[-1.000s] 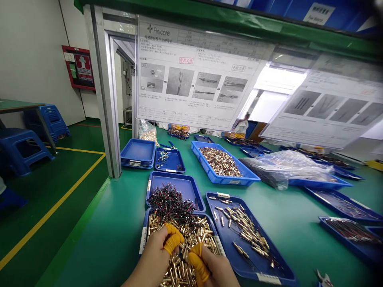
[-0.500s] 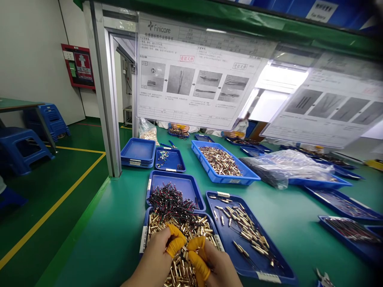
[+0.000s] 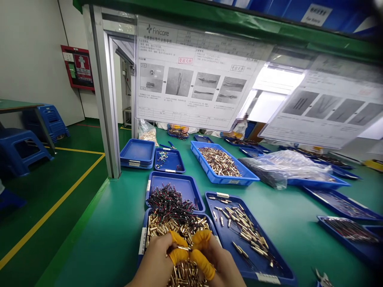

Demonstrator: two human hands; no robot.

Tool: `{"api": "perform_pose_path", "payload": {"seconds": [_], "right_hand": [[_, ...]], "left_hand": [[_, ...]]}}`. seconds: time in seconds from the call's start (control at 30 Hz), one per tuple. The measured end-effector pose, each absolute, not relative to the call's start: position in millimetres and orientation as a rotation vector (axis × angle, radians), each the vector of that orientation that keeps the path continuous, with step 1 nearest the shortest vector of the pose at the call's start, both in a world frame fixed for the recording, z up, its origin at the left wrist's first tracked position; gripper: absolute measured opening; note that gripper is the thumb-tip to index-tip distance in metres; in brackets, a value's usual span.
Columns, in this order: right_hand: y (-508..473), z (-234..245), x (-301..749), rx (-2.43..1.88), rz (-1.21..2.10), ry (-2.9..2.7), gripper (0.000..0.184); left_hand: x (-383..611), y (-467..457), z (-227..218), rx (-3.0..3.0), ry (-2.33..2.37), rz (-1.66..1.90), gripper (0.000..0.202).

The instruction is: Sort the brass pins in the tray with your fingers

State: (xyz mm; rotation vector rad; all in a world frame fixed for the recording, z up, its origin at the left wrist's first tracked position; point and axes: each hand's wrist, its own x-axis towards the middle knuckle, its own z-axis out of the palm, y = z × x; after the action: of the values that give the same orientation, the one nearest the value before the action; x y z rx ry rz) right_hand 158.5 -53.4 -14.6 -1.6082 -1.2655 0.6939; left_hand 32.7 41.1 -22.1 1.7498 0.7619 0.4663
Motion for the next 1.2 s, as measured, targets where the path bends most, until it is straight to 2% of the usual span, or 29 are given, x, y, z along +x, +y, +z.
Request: {"api": "perform_pose_path", "payload": {"seconds": [0.1, 0.27, 0.4, 0.6, 0.73, 0.8, 0.9, 1.0, 1.07, 1.13, 1.2], "right_hand": [[-55, -6, 165, -1.665, 0.619, -1.337, 0.008], [-54, -13, 167, -1.767, 0.568, -1.338, 0.01], [-53, -25, 162, -1.76, 0.58, -1.305, 0.016], [-45, -34, 156, -1.491, 1.027, -0.97, 0.028], [-39, -20, 149, -1.304, 1.149, -0.836, 0.039], [-42, -12, 151, -1.296, 1.16, -0.823, 0.038], [-51, -3, 169, -1.422, 0.921, -0.844, 0.03], [-59, -1, 195, -1.762, 0.293, -0.795, 0.024], [-59, -4, 203, -1.965, 0.065, -0.853, 0.018], [-55, -8, 198, -2.02, 0.131, -1.158, 0.015], [-48, -11, 185, -1.978, 0.286, -1.557, 0.026]], "left_hand": [[32, 43, -20, 1.7, 0.762, 0.517, 0.013], [31, 43, -16, 1.809, 0.737, 0.624, 0.007], [31, 42, -17, 1.857, 0.712, 0.626, 0.015], [32, 42, -24, 1.945, 0.558, 0.599, 0.032], [32, 40, -20, 1.974, 0.586, 0.543, 0.028], [32, 40, -16, 1.965, 0.668, 0.454, 0.022], [31, 40, -14, 1.972, 0.741, 0.348, 0.014], [32, 41, -21, 2.156, 0.634, 0.299, 0.01], [33, 40, -29, 2.404, 0.482, 0.263, 0.016], [34, 39, -37, 2.644, 0.343, 0.228, 0.018], [36, 38, -41, 2.787, 0.307, 0.207, 0.016]]}}
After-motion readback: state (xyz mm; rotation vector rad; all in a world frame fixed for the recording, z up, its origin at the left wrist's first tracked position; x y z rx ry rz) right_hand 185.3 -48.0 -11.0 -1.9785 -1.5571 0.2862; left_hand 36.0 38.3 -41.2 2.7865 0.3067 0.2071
